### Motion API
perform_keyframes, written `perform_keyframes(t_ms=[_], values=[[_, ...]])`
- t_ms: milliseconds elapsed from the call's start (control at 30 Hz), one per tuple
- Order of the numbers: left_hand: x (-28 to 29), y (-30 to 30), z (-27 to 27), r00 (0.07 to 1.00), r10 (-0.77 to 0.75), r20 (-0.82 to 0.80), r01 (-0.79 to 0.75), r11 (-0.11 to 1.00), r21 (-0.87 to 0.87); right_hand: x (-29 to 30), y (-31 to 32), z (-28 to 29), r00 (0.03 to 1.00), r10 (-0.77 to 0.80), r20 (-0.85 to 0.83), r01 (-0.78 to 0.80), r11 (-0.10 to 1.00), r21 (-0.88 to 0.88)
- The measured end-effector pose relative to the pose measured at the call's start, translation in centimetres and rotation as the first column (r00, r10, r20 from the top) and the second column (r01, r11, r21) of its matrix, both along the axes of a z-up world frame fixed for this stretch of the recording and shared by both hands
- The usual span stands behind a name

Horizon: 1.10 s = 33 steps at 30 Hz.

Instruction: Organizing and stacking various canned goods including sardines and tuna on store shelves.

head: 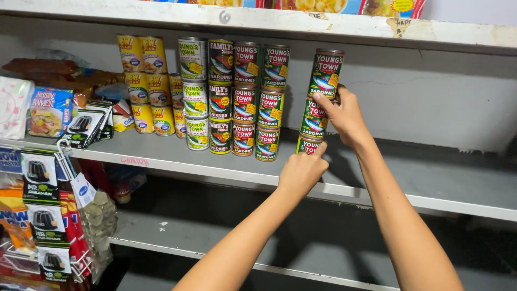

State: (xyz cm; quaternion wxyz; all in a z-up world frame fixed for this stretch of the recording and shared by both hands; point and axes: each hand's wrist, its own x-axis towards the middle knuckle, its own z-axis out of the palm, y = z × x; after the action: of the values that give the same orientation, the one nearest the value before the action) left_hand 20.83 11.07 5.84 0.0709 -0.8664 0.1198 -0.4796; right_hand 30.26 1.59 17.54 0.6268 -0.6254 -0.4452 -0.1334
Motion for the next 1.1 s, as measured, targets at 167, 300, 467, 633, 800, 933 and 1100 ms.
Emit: perform_keyframes(t_ms=[167, 300, 467, 633, 800, 933, 1100], values=[[1.8, 0.4, -0.2, 0.999, 0.035, 0.022, -0.035, 0.999, 0.009, 1.9, 1.3, -0.3, 0.998, 0.04, 0.045, -0.041, 0.999, 0.016], [4.2, 0.7, -0.3, 0.996, 0.086, 0.003, -0.086, 0.996, 0.022, 3.2, 2.4, -0.4, 0.999, -0.026, 0.04, 0.025, 0.999, 0.028], [6.6, 0.8, -0.5, 0.985, 0.172, -0.02, -0.171, 0.985, 0.017, 3.8, 3.7, -0.4, 0.999, -0.039, 0.007, 0.039, 0.998, 0.046], [7.3, 1.3, -0.3, 0.967, 0.243, -0.081, -0.245, 0.969, -0.015, 6.0, 5.5, -1.3, 0.995, -0.04, 0.095, 0.027, 0.99, 0.136], [8.1, 1.5, -0.3, 0.949, 0.297, -0.1, -0.301, 0.953, -0.027, 5.7, 6.9, -1.7, 0.993, -0.116, 0.025, 0.109, 0.975, 0.195], [8.4, 1.6, -0.1, 0.933, 0.337, -0.126, -0.345, 0.938, -0.04, 6.3, 7.6, -1.9, 0.985, -0.17, -0.002, 0.166, 0.963, 0.214], [8.7, 1.6, 0.2, 0.918, 0.367, -0.147, -0.376, 0.926, -0.034, 6.4, 8.2, -2.1, 0.997, -0.073, 0.009, 0.068, 0.963, 0.262]])
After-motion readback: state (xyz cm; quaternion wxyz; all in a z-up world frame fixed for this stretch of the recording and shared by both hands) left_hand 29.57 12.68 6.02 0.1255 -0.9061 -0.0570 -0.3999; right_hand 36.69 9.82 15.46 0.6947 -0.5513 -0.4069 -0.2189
